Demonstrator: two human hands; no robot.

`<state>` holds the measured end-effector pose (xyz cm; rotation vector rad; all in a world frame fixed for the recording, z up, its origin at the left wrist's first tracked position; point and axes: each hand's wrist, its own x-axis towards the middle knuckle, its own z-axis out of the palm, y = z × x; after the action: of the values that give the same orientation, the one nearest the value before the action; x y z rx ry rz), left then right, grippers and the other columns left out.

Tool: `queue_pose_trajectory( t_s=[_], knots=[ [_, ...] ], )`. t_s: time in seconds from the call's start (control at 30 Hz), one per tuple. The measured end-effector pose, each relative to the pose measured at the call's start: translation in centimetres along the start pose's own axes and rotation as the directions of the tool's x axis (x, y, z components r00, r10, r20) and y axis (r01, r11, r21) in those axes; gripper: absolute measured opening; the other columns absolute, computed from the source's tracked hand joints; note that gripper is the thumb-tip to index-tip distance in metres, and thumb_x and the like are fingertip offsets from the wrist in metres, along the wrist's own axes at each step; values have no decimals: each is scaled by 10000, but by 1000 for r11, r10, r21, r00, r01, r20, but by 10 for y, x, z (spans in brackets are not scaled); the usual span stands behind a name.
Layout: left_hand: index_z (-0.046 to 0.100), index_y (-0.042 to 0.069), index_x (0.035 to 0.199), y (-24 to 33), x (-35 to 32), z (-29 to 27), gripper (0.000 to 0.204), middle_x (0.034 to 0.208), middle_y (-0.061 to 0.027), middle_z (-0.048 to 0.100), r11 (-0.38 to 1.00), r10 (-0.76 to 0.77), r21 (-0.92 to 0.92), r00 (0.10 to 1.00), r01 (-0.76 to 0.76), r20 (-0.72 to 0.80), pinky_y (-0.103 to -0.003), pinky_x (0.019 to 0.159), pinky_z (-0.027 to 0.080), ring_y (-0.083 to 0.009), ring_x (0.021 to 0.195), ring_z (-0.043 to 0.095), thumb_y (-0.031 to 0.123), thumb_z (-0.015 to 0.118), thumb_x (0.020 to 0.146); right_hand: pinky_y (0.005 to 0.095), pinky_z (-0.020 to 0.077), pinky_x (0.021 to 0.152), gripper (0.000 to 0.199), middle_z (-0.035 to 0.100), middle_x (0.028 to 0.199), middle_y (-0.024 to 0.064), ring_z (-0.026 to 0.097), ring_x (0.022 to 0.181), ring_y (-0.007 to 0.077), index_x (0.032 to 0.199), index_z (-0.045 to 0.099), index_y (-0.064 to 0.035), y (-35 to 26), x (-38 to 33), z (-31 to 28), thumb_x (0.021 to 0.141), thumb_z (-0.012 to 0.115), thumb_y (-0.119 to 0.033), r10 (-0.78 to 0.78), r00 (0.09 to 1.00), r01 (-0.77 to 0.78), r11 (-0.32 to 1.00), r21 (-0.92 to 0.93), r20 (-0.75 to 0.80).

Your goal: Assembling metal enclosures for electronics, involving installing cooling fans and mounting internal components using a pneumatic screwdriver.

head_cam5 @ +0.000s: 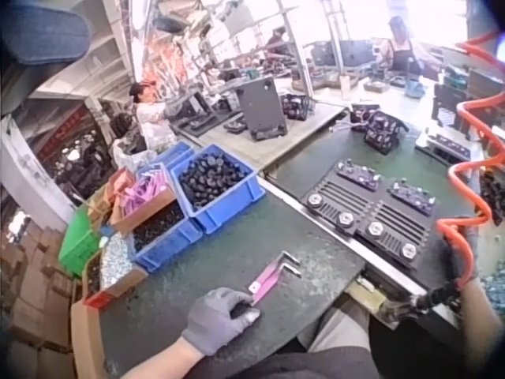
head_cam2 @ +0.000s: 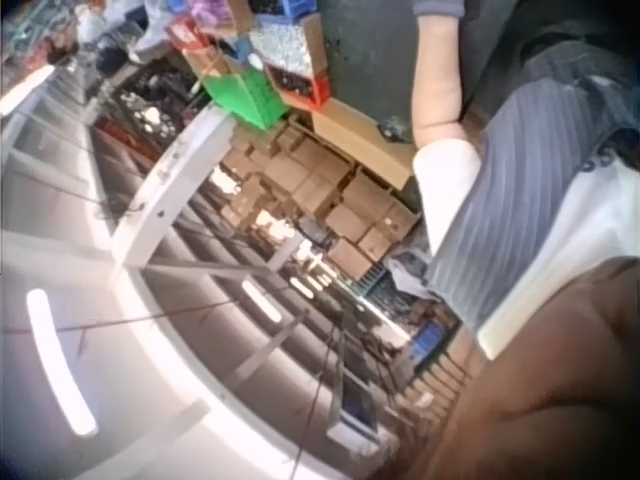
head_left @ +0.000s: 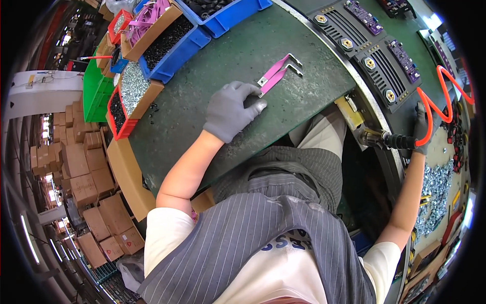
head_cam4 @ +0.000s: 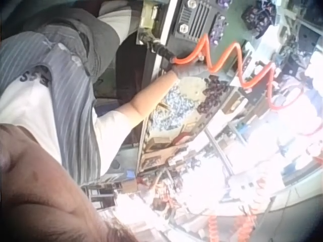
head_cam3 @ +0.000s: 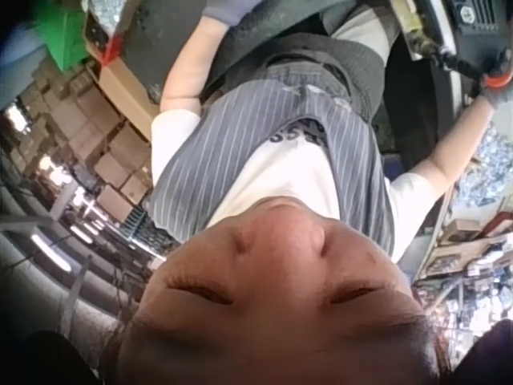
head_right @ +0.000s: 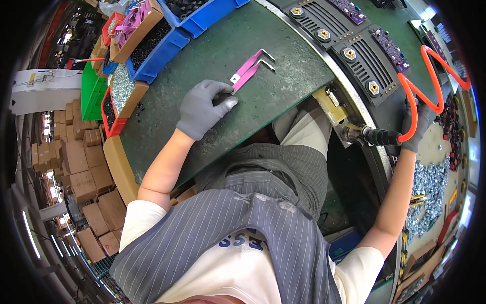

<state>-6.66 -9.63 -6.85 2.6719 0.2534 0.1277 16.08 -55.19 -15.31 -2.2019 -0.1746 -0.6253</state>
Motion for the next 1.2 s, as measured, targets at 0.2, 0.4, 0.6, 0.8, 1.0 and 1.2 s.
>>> queue_pose_trajectory(
  t_s=[0.2, 0.4, 0.6, 0.8, 1.0, 1.2],
  knots=[
    [675, 123, 916, -9, 21, -7, 168, 881, -88, 626, 994, 98, 67, 968, -84, -231, -355, 725, 477, -272, 816, 595, 213, 652, 776, 253, 400, 561, 249, 624, 806, 29, 470, 581, 86, 1020, 615, -33, -12, 2, -4, 881, 602, -239, 155, 984, -173, 940, 294, 84],
    [675, 174, 1007, -13, 59, 0, 228, 1030, -29, 618, 868, 445, 226, 895, -442, 39, -377, 849, 437, -243, 1029, 539, 200, 612, 789, 247, 443, 653, 284, 616, 934, 40, 556, 756, 125, 1121, 612, -48, 9, 1, -11, 899, 576, -220, 225, 970, -243, 900, 362, 92],
    [670, 187, 1032, -20, 73, 2, 293, 1083, -33, 605, 882, 363, 303, 931, -360, 48, -415, 883, 412, -249, 1095, 510, 374, 568, 829, 176, 391, 545, 280, 535, 809, -22, 451, 628, 41, 1172, 580, -36, -16, 3, -17, 926, 552, -167, 451, 869, -487, 696, 528, 206],
    [650, 177, 1032, 1, 80, 6, 287, 1037, -46, 606, 923, 191, 326, 978, -206, 79, -392, 851, 436, -256, 1015, 546, 367, 574, 831, 126, 329, 516, 394, 607, 904, -15, 467, 624, 5, 1266, 521, -61, -70, 9, -6, 876, 542, -111, 305, 912, -404, 784, 471, 275],
    [633, 169, 1004, -13, 103, 10, 222, 1000, -52, 611, 932, 117, 354, 988, -74, -99, -390, 811, 459, -252, 955, 573, 291, 589, 824, 136, 315, 529, 386, 565, 883, -48, 425, 646, -4, 1260, 513, -74, -86, 11, 25, 879, 530, -135, 245, 908, -388, 799, 460, 340],
    [635, 174, 1011, 0, 75, -3, 262, 1013, -55, 610, 988, 117, 103, 993, -117, 4, -390, 839, 447, -256, 973, 564, 329, 617, 800, 115, 276, 505, 362, 497, 764, -61, 393, 609, -19, 1263, 504, -74, -84, 6, 17, 907, 511, -136, 241, 909, -387, 791, 474, 340]
  ],
)
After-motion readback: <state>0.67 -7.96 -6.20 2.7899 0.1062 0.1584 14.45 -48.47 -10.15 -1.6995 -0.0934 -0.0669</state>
